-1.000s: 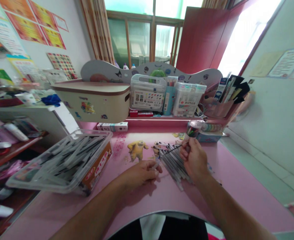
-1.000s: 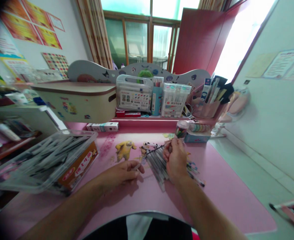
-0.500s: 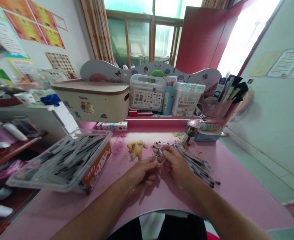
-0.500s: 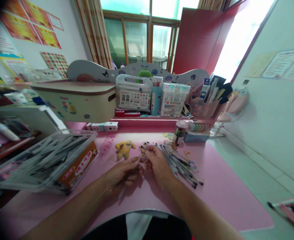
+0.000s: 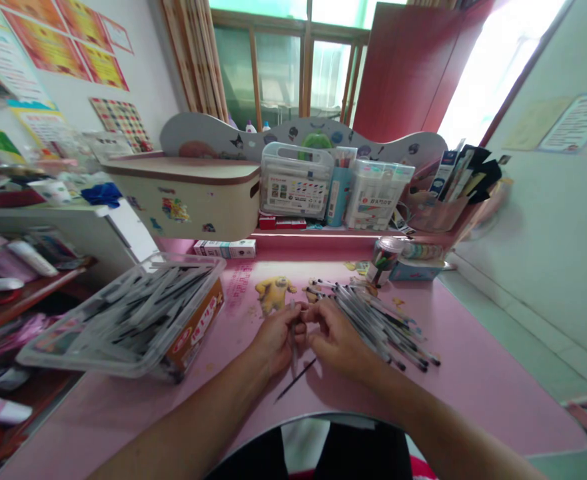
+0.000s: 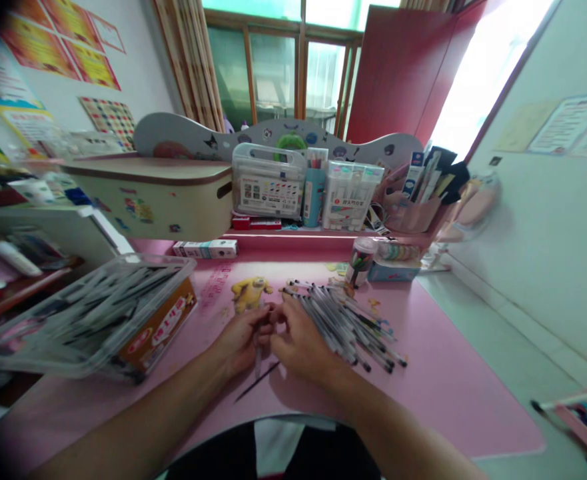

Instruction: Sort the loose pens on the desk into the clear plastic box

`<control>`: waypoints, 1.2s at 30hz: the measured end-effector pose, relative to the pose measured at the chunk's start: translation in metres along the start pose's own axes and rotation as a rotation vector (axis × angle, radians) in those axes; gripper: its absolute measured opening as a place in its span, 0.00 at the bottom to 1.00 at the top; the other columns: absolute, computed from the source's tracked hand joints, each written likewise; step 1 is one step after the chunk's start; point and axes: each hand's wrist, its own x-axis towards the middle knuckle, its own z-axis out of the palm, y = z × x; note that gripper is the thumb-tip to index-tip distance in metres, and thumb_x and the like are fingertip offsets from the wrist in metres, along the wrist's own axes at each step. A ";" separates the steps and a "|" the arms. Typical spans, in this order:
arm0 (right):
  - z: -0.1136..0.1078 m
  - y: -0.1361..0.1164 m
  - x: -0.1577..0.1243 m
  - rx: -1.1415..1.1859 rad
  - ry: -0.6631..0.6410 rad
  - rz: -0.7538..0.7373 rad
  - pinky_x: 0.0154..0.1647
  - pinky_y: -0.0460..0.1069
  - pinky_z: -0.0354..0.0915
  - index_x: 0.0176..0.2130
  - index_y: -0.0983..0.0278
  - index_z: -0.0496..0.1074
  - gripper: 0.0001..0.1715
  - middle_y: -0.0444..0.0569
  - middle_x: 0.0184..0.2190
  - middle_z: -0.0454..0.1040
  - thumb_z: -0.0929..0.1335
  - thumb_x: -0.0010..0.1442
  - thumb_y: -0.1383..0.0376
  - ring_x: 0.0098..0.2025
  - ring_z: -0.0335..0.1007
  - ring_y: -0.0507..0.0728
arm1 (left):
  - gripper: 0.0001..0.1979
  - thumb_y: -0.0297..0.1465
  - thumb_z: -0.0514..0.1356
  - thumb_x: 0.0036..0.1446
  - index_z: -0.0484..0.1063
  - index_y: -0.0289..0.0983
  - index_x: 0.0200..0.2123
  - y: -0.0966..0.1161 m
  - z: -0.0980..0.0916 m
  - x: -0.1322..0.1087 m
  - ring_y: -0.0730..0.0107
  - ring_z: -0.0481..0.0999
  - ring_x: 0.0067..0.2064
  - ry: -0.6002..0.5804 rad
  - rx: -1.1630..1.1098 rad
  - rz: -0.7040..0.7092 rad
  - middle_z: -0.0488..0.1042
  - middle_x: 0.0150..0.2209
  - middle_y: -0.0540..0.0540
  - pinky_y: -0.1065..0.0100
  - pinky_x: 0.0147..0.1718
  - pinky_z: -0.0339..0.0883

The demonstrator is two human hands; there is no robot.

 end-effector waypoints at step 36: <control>-0.007 0.004 0.003 0.023 0.166 0.060 0.48 0.55 0.65 0.42 0.59 0.69 0.20 0.50 0.41 0.74 0.60 0.54 0.76 0.44 0.69 0.58 | 0.10 0.28 0.51 0.65 0.71 0.32 0.35 -0.008 0.004 -0.008 0.65 0.79 0.32 -0.059 -0.149 -0.106 0.76 0.30 0.42 0.60 0.35 0.76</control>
